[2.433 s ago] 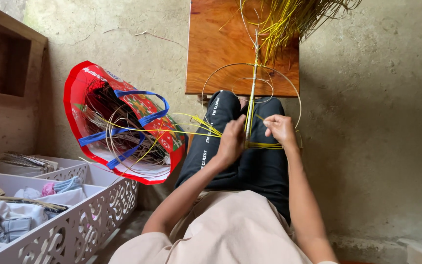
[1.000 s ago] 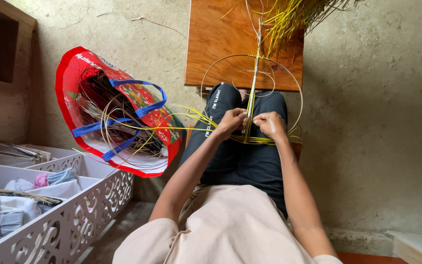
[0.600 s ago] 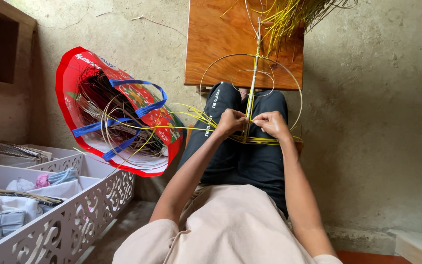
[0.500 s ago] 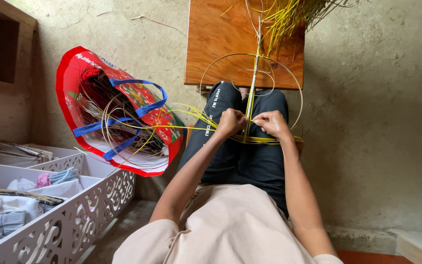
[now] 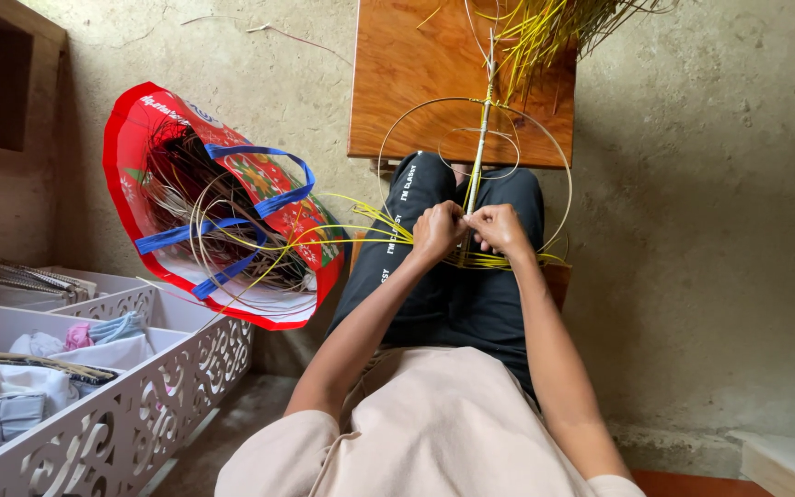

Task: Weaving yellow straw strands around a circular frame to create a craft item

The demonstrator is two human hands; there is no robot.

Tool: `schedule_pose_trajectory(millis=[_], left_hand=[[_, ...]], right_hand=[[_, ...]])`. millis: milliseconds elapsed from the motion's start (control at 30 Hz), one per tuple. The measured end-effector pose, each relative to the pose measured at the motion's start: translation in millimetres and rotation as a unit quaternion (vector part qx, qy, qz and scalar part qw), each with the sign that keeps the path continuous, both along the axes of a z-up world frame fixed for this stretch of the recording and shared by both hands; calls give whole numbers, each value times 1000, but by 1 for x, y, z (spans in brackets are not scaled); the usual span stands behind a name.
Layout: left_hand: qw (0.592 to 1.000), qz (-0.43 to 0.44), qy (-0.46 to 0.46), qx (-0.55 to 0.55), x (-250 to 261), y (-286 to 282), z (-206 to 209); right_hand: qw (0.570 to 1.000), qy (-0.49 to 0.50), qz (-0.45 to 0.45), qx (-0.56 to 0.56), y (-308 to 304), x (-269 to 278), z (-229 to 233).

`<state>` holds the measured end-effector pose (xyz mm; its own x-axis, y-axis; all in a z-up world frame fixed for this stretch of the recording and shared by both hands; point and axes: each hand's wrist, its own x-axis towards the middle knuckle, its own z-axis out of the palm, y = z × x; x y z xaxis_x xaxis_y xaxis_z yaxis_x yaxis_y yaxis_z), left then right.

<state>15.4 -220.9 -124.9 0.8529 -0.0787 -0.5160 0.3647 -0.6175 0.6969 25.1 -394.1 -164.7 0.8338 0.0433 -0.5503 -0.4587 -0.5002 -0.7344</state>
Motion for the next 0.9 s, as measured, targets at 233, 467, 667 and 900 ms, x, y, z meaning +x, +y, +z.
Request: schedule_pose_trajectory(millis=[233, 467, 667, 900], left_hand=[[998, -52, -8, -32, 4, 4, -30], [989, -85, -21, -116, 9, 8, -50], [995, -93, -42, -13, 11, 16, -45], [971, 180, -134, 84, 18, 185, 74]], right_hand=[[1000, -7, -15, 17, -1, -3, 1], [999, -18, -14, 28, -2, -3, 2], [999, -19, -11, 34, -1, -3, 0], [999, -22, -4, 32, -1, -5, 12]])
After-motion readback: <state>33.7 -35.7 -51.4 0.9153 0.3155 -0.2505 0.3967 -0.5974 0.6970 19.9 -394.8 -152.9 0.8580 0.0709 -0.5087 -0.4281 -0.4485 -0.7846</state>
